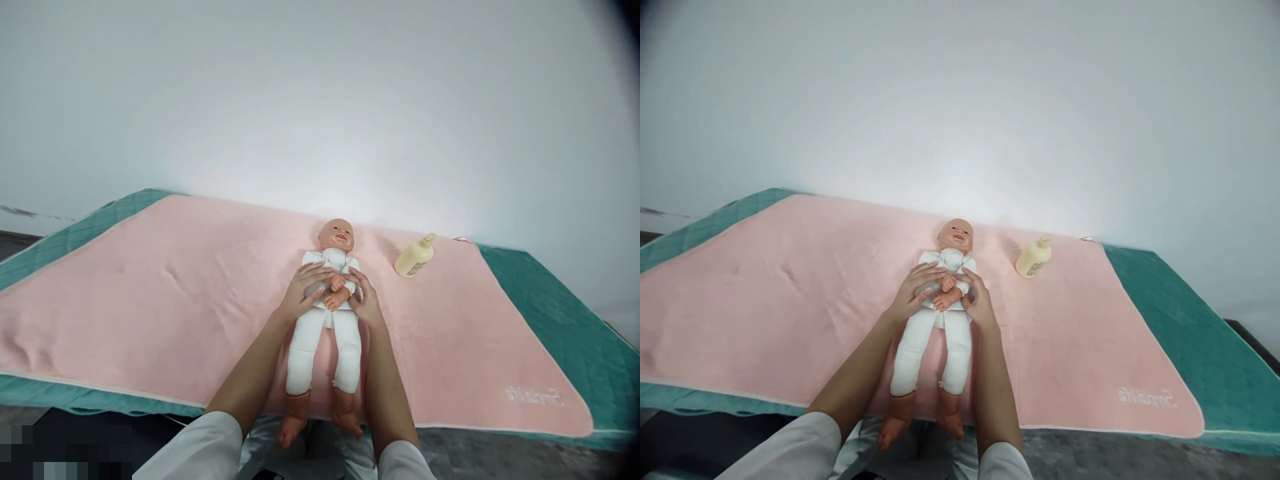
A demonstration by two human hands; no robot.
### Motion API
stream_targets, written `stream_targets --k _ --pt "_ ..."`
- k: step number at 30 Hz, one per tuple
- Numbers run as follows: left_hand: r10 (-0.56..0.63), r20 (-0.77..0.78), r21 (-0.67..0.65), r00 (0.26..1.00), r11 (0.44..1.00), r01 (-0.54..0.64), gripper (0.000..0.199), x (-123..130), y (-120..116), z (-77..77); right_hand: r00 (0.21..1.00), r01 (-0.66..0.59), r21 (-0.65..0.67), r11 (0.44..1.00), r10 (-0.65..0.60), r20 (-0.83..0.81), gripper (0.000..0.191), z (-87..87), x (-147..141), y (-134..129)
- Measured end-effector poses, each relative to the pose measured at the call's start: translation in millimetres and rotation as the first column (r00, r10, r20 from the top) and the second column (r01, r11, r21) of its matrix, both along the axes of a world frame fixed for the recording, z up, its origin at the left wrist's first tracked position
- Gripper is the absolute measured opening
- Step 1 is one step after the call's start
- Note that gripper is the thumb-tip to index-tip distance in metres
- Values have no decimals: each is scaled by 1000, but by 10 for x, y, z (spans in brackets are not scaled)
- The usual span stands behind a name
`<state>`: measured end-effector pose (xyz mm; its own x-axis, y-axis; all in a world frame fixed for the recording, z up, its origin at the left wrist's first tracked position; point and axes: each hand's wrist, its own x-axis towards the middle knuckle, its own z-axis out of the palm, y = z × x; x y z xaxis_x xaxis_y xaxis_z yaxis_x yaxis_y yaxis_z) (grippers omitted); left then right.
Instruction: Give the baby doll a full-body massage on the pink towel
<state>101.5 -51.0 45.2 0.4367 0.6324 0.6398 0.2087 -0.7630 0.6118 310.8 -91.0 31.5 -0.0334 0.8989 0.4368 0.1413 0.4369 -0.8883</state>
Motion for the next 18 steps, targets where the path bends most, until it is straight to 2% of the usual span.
stream_targets --k 4,8,11,15,18 --pt "8 52 14 999 1000 -9 41 -9 -2 -23 1000 9 12 1000 -9 -21 64 -70 27 25" --pt "63 188 -40 980 998 -56 42 -17 8 -56 991 75 58 995 -68 -116 58 -92 44 52" --pt "169 280 -98 945 984 -147 46 -16 12 -69 970 137 53 989 -123 -210 56 -70 42 60" --pt "310 313 -155 898 949 -273 48 -2 10 -48 908 251 0 968 -236 -345 55 -32 44 66" --pt "454 422 -288 785 888 -359 45 -12 39 -43 844 386 -51 921 -375 -385 59 -19 73 82"
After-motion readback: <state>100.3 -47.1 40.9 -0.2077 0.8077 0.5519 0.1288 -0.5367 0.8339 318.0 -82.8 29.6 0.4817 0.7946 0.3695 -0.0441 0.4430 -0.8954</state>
